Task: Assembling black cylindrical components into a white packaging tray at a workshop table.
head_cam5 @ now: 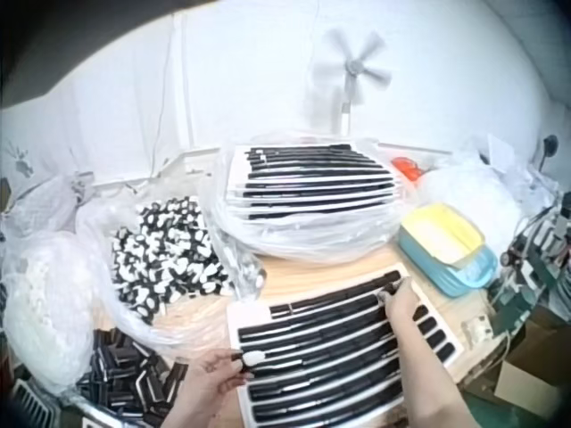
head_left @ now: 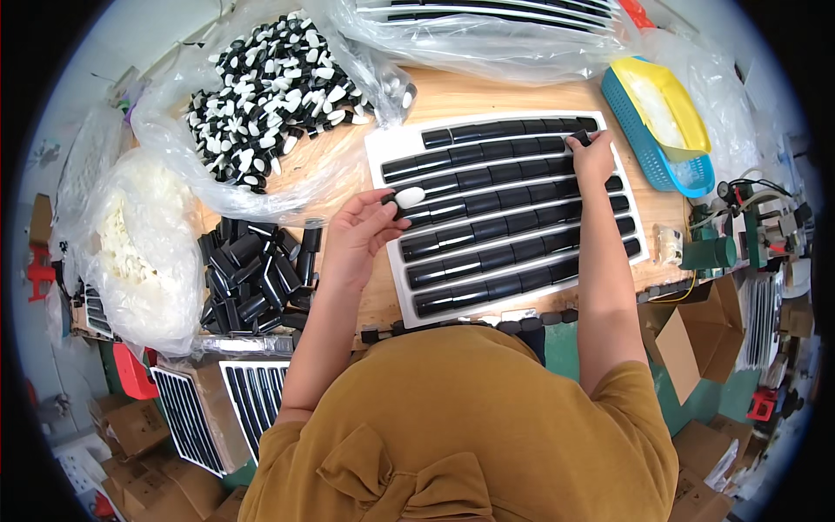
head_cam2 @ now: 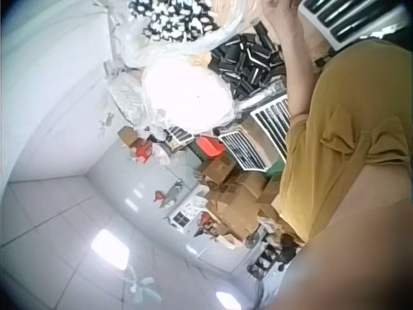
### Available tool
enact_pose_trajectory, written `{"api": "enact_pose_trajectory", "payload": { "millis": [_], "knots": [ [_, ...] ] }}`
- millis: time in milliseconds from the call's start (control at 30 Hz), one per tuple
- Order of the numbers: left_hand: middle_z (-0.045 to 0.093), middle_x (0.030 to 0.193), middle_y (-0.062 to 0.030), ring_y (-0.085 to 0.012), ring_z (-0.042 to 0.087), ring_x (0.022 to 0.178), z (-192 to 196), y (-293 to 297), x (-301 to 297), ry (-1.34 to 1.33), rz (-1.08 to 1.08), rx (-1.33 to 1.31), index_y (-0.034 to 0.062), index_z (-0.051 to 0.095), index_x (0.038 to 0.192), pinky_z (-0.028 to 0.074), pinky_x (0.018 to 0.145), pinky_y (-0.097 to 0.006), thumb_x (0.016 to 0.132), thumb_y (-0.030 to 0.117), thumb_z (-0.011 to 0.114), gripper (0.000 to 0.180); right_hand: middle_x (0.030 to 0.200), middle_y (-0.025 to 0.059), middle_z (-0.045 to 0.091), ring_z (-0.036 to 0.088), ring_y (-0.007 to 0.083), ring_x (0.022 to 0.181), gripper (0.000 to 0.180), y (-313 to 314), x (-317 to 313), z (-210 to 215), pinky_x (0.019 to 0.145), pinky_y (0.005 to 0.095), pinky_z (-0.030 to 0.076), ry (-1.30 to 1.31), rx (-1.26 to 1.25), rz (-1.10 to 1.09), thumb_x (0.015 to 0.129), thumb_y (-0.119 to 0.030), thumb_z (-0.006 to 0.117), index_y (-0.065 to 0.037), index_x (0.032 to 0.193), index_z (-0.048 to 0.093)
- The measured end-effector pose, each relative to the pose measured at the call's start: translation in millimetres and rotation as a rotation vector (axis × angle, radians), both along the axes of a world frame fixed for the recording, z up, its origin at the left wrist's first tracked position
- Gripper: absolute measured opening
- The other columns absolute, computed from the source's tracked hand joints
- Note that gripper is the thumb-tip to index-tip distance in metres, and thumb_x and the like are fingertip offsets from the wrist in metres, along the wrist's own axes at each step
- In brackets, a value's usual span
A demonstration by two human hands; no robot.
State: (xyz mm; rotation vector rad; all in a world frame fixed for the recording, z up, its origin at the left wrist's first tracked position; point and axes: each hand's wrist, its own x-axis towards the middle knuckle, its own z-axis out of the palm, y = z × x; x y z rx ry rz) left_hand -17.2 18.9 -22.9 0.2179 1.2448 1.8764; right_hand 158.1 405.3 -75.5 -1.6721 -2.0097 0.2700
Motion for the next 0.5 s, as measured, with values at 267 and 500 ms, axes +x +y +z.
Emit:
{"api": "enact_pose_trajectory", "payload": {
  "millis": [267,500],
  "knots": [
    [0.066,0.095,-0.0120,-0.0223,0.068,0.085,16.3,-2.0,11.4,0.044,-0.031,0.010,-0.0046,0.057,0.114,0.057,0.077,-0.028,0.084,-0.003,0.063,0.030,0.076,0.0039,0.063,0.063,0.0115,0.067,0.025,-135.0,-12.7,74.1,0.064,0.0221,0.052,0.881,-0.698,0.674,0.086,-0.010,0.066,-0.001,0.109,0.063],
    [0.067,0.095,-0.0102,-0.0145,0.066,0.084,23.3,1.8,18.5,0.319,-0.103,-0.032,-0.0032,0.061,0.112,0.054,0.076,-0.025,0.082,-0.003,0.066,0.030,0.076,0.0031,0.064,0.063,0.0094,0.070,0.022,-211.1,-11.4,87.0,0.060,0.0206,0.050,0.850,-0.932,0.928,0.088,-0.006,0.063,0.001,0.109,0.062]
  ]
}}
